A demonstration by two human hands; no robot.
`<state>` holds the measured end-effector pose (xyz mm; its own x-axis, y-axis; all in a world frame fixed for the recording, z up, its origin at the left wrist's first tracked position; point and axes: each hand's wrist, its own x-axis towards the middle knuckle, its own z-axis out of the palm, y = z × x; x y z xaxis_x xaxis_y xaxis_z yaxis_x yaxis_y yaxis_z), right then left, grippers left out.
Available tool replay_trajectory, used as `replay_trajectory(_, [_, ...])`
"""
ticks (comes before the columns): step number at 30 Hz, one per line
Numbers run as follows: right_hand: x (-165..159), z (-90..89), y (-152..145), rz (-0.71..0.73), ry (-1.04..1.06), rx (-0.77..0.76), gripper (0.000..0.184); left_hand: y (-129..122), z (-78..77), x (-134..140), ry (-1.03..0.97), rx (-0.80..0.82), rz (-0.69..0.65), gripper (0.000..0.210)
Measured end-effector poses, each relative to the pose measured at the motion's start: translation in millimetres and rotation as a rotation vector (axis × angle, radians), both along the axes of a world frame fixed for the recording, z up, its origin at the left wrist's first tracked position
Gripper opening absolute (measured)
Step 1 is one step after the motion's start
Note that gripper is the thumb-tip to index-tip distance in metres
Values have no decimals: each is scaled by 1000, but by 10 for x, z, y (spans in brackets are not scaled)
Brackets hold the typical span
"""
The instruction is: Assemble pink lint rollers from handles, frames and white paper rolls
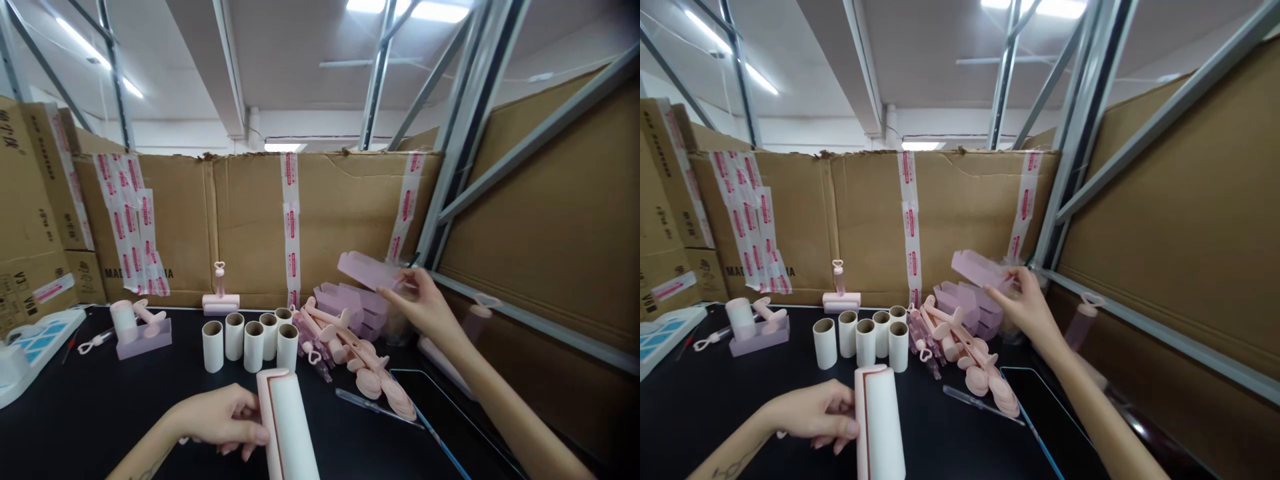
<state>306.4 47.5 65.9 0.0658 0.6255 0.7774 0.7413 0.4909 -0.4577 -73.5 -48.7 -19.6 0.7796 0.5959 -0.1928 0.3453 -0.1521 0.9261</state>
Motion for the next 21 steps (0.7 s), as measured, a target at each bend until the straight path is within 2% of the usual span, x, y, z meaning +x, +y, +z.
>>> replay_trajectory(3, [29, 43, 314, -87, -81, 16, 35, 5, -44, 2, -4, -4, -14, 42])
replay_trajectory(7, [-142, 1, 522, -65, -290, -67, 30, 8, -54, -7, -12, -11, 1, 41])
replay_trajectory(13, [-401, -39, 600, -160, -515, -164, 25, 4, -22, -7, -17, -8, 14, 41])
replay_trajectory(21, [-496, -96, 557, -264, -610, -176, 45, 17, -27, -11, -45, -3, 12, 42])
